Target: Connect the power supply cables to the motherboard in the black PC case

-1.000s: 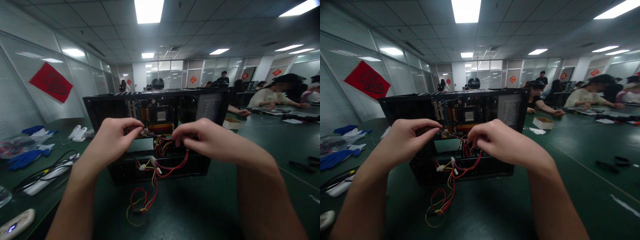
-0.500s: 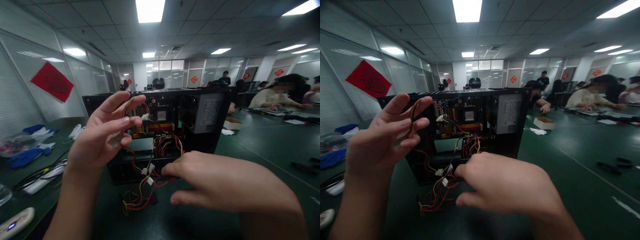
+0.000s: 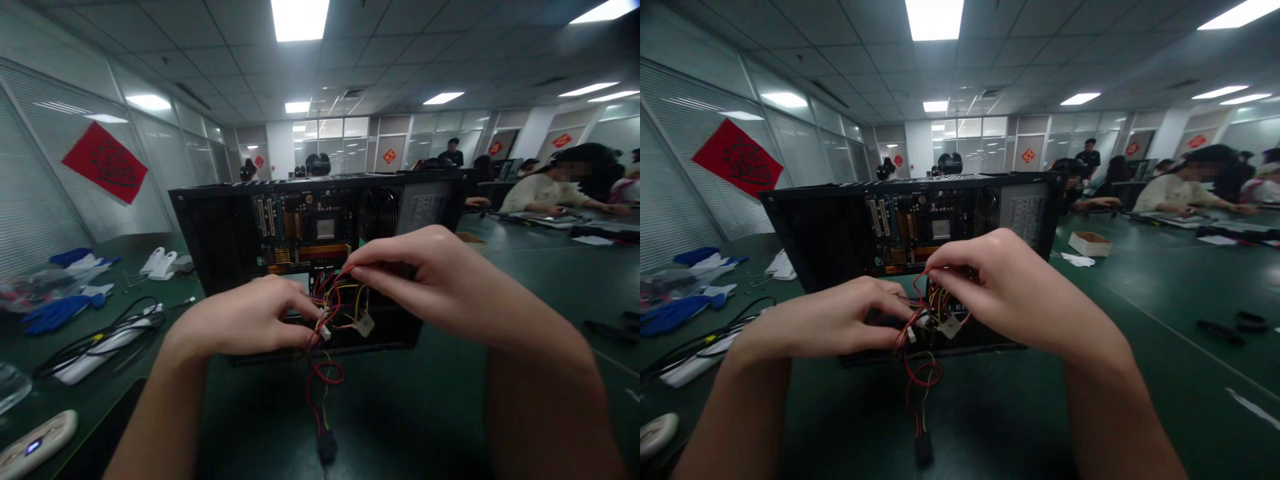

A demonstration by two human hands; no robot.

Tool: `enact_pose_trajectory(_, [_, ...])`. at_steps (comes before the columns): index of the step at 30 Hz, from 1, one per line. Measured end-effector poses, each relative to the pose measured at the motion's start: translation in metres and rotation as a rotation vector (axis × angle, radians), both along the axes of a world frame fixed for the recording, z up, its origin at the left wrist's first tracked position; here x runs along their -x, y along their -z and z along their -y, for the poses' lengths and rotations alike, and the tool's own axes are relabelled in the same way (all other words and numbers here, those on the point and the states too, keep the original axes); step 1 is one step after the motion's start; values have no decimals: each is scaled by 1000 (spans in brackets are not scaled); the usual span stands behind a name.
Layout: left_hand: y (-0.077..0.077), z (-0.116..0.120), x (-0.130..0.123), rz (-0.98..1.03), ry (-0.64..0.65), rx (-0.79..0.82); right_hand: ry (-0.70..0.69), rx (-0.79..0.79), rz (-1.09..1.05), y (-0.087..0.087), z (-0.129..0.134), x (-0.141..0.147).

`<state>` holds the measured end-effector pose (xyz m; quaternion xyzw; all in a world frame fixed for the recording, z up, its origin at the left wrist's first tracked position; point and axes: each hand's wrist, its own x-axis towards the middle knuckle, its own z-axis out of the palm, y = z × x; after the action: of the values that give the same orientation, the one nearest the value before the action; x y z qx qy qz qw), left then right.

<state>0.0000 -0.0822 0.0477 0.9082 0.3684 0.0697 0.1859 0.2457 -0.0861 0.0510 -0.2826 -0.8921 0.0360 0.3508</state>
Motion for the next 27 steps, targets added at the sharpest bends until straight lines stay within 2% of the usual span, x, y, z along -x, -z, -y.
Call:
enact_pose_trajectory(2, [5, -3, -5, -83, 40, 7, 25, 10, -28, 0, 0, 4])
enact_pose_trajectory(4, [8, -5, -6, -132, -1, -11, 4, 41, 2, 1, -2, 6])
enact_pose_trajectory(6, [8, -5, -3, -169, -26, 17, -76, 93, 87, 1, -3, 5])
enact_pose_trajectory(9, [3, -3, 6, -220, 39, 168, -256, 247, 308, 2, -4, -3])
enact_pose_trajectory(11, [-1, 0, 11, -267, 77, 236, -315, 353, 436, 1, -3, -10])
enact_pose_trajectory(13, [-1, 3, 13, -307, 28, 161, -313, 413, 491, -1, 0, -16])
enact_pose_trajectory(15, [2, 5, 11, -346, -82, 6, -320, 440, 500, -4, 3, -20])
enact_pose_trajectory(17, [7, 2, 7, -398, -173, -72, -345, 455, 508, -7, 7, -22])
enact_pose_trajectory(19, [12, -2, 3, -432, -215, -38, -344, 448, 515, -9, 9, -22])
enact_pose_trajectory(23, [11, -7, 0, -374, -128, 97, -283, 401, 512, -6, 8, -20])
enact_pose_trajectory(25, [8, -6, 1, -362, -72, 85, -267, 365, 495, -3, 4, -18])
enact_pose_trajectory(27, [6, -4, 2, -377, -70, 31, -233, 295, 452, -1, 0, -17])
